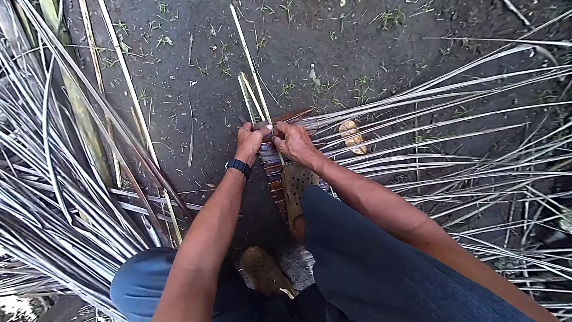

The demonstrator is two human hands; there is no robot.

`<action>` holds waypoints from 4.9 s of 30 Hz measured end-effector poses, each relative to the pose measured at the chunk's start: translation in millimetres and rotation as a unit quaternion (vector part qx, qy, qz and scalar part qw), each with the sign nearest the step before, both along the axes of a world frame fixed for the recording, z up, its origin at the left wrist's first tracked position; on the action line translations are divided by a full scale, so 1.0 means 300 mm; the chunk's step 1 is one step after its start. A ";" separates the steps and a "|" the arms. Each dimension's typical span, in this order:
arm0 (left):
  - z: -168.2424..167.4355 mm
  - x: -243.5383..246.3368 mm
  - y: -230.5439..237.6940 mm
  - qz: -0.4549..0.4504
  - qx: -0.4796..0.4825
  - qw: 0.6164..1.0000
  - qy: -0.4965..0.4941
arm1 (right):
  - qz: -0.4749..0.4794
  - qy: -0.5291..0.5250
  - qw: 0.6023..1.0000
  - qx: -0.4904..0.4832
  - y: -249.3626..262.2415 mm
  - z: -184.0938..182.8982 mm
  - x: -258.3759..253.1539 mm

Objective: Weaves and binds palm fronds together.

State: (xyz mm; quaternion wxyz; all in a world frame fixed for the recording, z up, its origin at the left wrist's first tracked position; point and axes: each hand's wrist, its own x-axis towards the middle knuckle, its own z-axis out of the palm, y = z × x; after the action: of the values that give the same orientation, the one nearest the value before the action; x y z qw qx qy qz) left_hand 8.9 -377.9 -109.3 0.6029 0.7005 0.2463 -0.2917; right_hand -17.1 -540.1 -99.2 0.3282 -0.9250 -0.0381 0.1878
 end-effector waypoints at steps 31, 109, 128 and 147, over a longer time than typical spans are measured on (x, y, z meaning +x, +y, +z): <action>-0.033 0.018 0.004 -0.071 -0.095 0.992 -0.050 | 0.027 0.103 0.984 0.140 -0.097 0.071 0.327; -0.046 0.027 -0.013 0.010 0.016 0.999 0.047 | -0.183 -0.245 0.816 0.490 -0.529 0.868 -0.004; -0.032 -0.080 -0.055 0.097 -0.076 0.992 -0.025 | -0.177 -0.316 0.883 0.299 -0.341 0.943 -0.144; -0.053 -0.043 -0.013 0.102 -0.114 0.988 0.028 | -0.565 -0.064 0.771 0.285 -0.499 0.600 -0.751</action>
State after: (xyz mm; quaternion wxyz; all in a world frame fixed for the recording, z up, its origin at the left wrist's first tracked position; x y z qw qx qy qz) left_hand -4.0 -381.8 -125.2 0.6984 0.5896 0.2988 -0.2745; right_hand -242.2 -689.7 80.9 0.6206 -0.6534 0.4191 -0.1105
